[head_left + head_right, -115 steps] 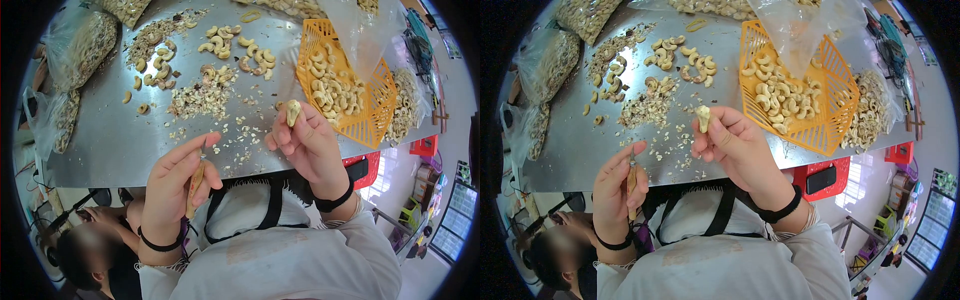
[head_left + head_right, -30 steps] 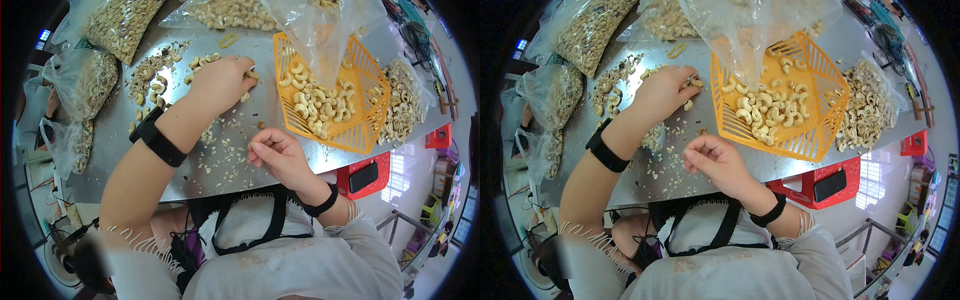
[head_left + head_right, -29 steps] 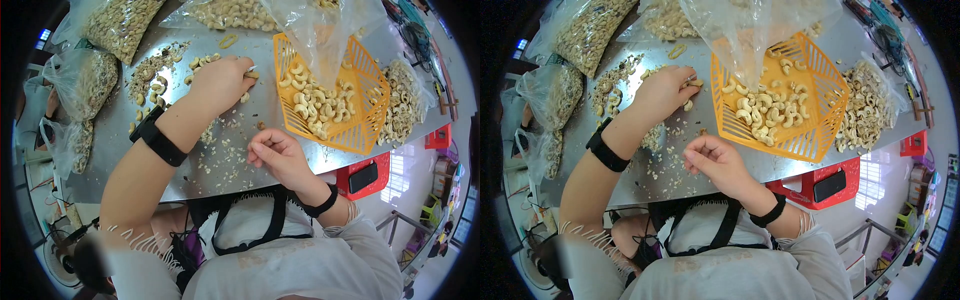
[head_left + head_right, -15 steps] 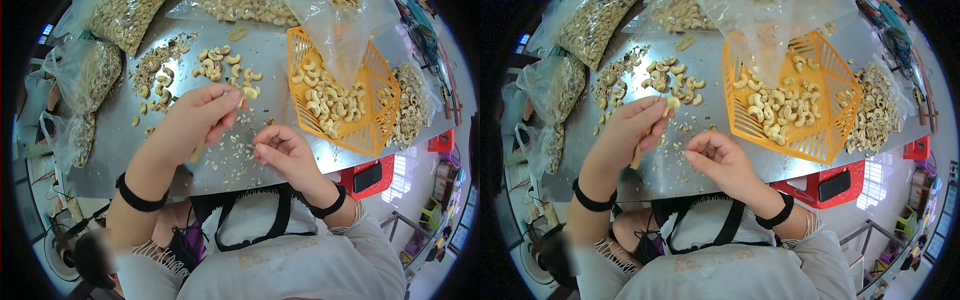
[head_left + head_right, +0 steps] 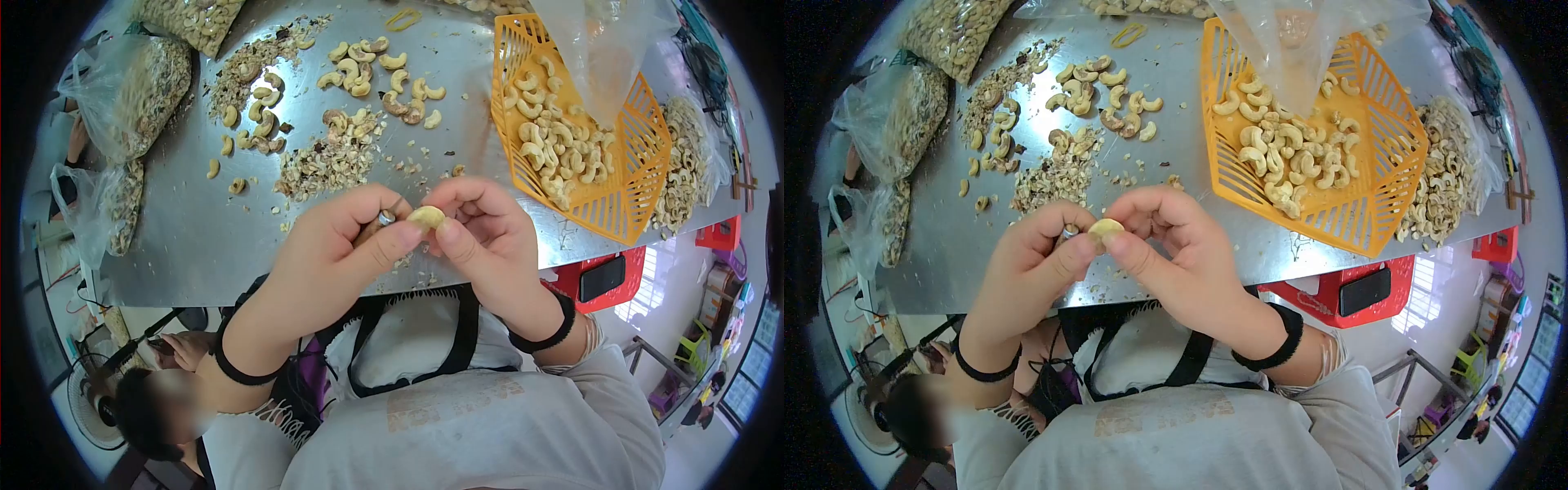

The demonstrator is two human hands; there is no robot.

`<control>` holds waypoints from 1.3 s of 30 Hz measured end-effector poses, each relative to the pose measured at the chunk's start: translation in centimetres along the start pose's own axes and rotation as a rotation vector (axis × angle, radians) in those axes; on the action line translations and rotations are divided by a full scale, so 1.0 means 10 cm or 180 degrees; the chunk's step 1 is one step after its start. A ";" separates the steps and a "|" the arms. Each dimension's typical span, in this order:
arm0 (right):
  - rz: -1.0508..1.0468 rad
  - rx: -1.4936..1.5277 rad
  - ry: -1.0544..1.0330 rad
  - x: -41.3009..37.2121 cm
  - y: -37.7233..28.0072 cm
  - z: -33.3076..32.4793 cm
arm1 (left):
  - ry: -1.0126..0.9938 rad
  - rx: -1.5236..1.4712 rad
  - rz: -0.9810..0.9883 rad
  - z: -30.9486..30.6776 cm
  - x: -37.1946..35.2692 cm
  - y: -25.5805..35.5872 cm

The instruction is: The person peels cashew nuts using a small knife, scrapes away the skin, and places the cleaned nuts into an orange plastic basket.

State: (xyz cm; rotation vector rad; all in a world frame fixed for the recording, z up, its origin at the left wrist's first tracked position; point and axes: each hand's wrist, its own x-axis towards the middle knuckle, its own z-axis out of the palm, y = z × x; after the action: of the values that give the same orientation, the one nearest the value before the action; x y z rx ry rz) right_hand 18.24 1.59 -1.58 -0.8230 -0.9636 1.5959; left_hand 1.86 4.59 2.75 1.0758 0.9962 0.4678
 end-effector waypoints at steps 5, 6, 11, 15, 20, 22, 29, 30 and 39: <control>0.0323 0.0286 -0.0086 0.00 -0.04 -0.04 | 0.0045 -0.0090 0.0638 0.01 -0.02 -0.13; 0.0212 0.0301 -0.0078 0.00 -0.04 -0.03 | 0.0043 -0.0100 0.0636 0.03 -0.03 -0.13; 0.0038 0.0201 -0.0001 -0.01 -0.04 -0.01 | -0.0032 -0.0307 0.0487 0.07 -0.07 -0.12; -0.0323 0.0022 0.0041 0.00 -0.02 0.01 | 0.0033 -0.0247 0.0428 0.14 -0.10 -0.09; -0.0352 -0.0121 -0.0128 -0.02 -0.03 0.01 | 0.0057 -0.0328 0.0325 0.14 -0.13 -0.07; -0.0395 -0.0095 -0.0096 -0.02 -0.02 0.03 | 0.0059 -0.0311 0.0399 0.16 -0.14 -0.07; -0.0523 -0.0195 -0.0054 -0.04 -0.04 0.04 | 0.0256 0.0418 0.0983 0.19 -0.18 -0.09; -0.0642 -0.0302 -0.0077 -0.03 -0.04 0.03 | 0.0256 0.0417 0.0982 0.20 -0.18 -0.08; -0.1143 -0.0877 0.0092 -0.05 -0.02 0.02 | 0.0380 0.1519 0.1163 0.14 -0.20 -0.07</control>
State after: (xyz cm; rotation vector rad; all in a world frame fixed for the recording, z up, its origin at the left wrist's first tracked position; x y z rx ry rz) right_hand 18.24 1.08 -1.29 -0.8027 -1.2513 1.1567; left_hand 1.99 2.07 3.14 1.6909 1.0464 0.6117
